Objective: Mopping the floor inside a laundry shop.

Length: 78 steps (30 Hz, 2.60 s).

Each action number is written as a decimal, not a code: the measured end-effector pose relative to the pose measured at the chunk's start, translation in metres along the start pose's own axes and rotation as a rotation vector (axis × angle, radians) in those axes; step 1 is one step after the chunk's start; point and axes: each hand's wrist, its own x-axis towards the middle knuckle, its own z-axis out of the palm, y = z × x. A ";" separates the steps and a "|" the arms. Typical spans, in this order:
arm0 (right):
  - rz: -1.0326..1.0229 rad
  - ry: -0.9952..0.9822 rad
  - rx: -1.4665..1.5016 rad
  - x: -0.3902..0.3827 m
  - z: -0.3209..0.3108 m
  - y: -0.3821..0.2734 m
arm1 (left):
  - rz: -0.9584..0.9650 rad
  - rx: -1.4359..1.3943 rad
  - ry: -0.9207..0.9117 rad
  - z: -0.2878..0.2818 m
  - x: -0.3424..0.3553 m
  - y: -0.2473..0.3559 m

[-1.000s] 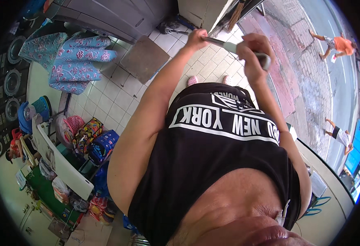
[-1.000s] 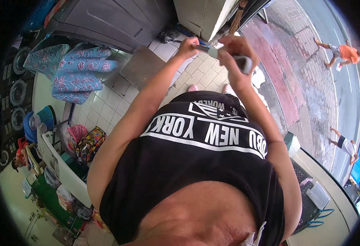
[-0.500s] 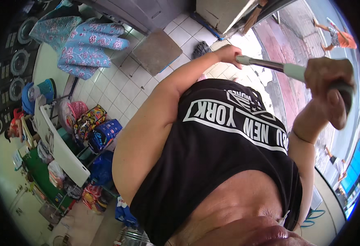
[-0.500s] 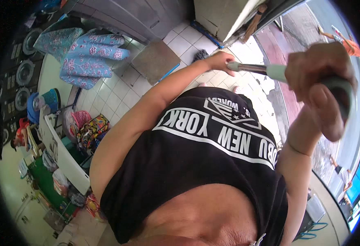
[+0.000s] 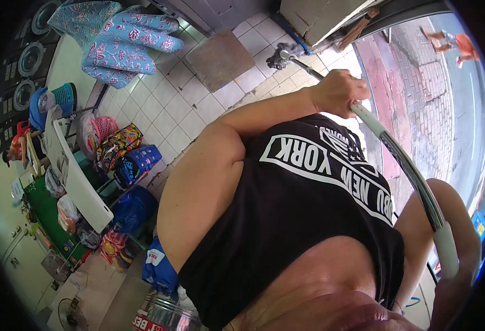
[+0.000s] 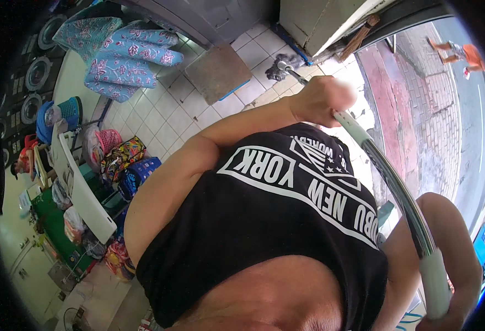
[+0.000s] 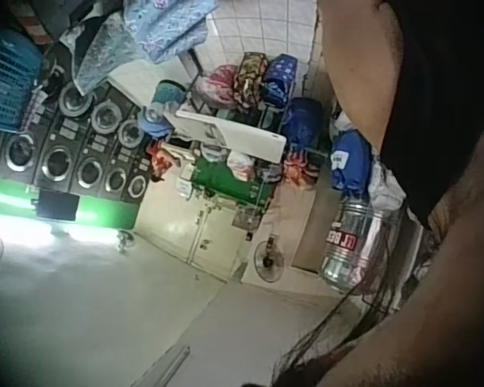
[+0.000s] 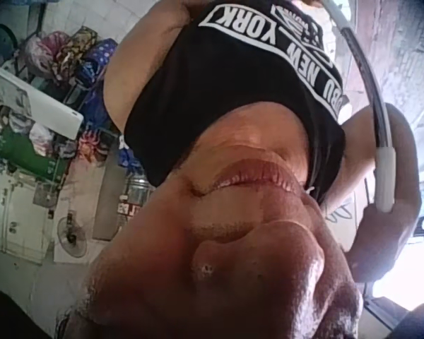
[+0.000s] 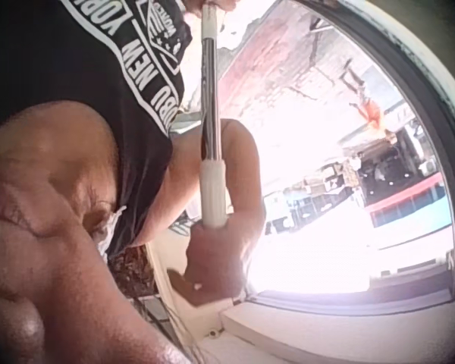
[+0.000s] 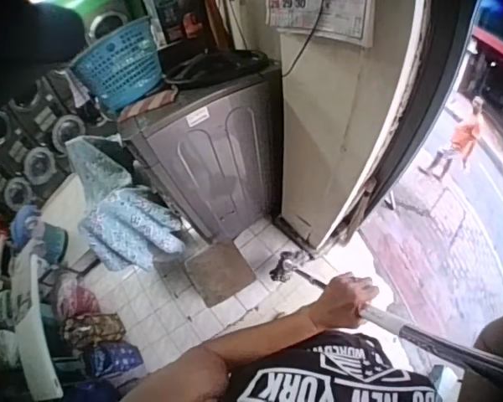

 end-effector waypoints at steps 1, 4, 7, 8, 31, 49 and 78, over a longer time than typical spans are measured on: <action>0.051 0.010 -0.044 -0.003 0.013 0.008 | 0.012 -0.013 0.002 0.003 0.000 -0.003; 0.174 0.031 -0.058 -0.009 0.046 0.061 | -0.105 -0.220 -0.001 0.018 -0.022 -0.029; 0.237 0.103 0.124 -0.021 0.083 0.100 | -0.475 -0.283 -0.157 0.066 -0.062 -0.088; 0.175 0.141 0.395 -0.031 0.092 0.116 | -0.473 -0.276 -0.157 0.071 -0.062 -0.096; 0.246 0.391 -0.059 -0.058 0.140 0.191 | -0.364 -0.060 -0.068 0.061 -0.077 -0.209; 0.055 0.324 0.315 -0.028 0.124 0.121 | -0.525 -0.214 0.057 0.069 -0.096 -0.080; -0.061 0.114 0.203 0.016 0.236 0.086 | -0.189 -0.307 0.066 -0.003 -0.192 -0.077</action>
